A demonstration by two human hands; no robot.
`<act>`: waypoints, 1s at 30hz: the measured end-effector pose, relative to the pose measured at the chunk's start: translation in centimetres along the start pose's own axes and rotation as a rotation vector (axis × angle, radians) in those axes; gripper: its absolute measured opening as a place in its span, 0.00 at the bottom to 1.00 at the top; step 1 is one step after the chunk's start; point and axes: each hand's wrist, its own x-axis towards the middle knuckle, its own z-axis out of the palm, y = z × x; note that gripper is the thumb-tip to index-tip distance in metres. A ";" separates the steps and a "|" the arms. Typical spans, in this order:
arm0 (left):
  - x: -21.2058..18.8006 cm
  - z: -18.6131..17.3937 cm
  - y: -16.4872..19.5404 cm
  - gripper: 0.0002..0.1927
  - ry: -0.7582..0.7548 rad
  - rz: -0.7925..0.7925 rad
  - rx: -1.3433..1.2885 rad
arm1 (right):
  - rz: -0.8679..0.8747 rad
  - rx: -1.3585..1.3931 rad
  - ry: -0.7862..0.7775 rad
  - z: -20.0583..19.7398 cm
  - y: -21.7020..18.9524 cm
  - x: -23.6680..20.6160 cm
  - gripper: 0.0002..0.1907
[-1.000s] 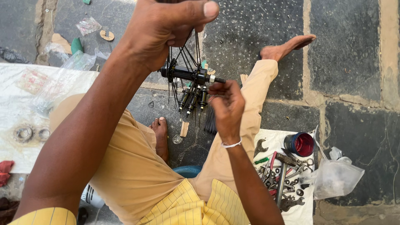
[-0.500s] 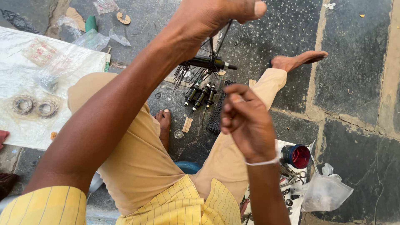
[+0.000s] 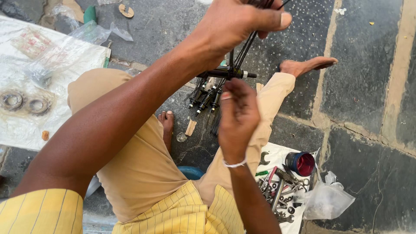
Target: The person sits on the ground and assembles bicycle spokes onto a hub. They pick up bundles of spokes, separate them, and insert the ends into the hub's holes, repeating the process to fill the hub.
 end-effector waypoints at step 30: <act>0.0 -0.3 1.7 0.21 0.008 -0.136 0.052 | 0.264 0.623 -0.326 -7.1 -11.5 5.0 0.27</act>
